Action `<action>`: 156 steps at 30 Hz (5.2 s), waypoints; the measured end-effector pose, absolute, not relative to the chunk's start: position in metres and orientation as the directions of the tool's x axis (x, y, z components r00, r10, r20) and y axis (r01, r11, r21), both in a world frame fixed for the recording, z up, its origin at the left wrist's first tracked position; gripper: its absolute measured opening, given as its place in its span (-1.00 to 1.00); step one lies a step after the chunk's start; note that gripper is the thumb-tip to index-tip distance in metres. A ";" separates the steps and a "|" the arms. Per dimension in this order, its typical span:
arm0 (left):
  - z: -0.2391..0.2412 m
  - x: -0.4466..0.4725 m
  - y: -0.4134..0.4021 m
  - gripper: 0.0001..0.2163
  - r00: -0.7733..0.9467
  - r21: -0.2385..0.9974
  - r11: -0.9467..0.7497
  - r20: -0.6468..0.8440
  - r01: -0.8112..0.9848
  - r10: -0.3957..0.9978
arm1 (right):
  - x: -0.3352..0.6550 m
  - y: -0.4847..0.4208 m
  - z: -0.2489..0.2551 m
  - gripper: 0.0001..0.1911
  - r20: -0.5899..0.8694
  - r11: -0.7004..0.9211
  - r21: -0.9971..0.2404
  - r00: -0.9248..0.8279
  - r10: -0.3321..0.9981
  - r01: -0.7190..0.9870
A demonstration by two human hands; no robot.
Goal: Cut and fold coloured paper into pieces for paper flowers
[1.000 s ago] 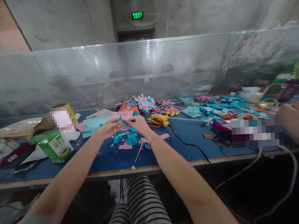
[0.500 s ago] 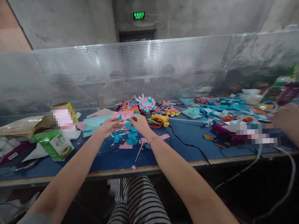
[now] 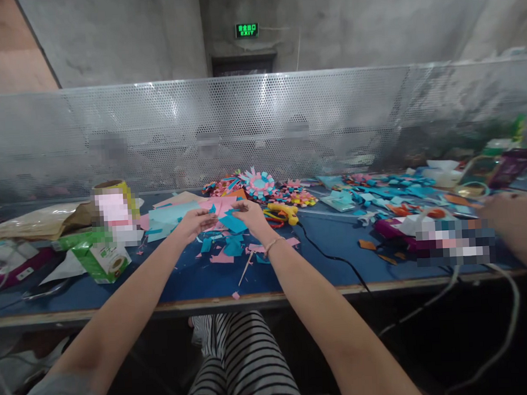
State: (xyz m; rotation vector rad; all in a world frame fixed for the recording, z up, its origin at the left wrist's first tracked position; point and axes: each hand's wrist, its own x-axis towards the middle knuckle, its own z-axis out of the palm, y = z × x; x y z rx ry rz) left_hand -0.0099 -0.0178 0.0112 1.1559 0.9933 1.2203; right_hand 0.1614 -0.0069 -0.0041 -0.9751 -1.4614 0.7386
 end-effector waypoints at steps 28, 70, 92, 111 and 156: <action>0.011 0.001 -0.023 -0.90 0.089 0.996 -0.068 0.072 -0.056 0.993 | 0.151 -0.020 0.005 -0.89 0.467 0.467 -0.860 -0.049 0.883 0.207; 0.008 -0.002 -0.021 -0.90 0.075 0.994 -0.103 0.104 -0.027 0.992 | 0.148 -0.020 0.003 -0.91 0.574 0.536 -0.718 -0.058 0.817 0.444; 0.008 -0.003 -0.020 -0.83 0.127 0.990 -0.116 0.126 -0.085 0.984 | 0.151 -0.010 -0.002 -0.88 0.509 0.513 -0.818 -0.090 0.856 0.261; 0.004 -0.005 -0.016 -0.82 0.207 0.968 -0.250 0.237 0.037 0.949 | 0.152 -0.016 0.003 -0.91 0.458 0.457 -0.840 -0.066 0.886 0.292; 0.003 -0.005 -0.014 -0.85 0.288 0.761 -0.551 0.473 0.343 0.833 | 0.153 -0.020 0.007 -0.85 0.507 0.505 -0.801 -0.087 0.858 0.321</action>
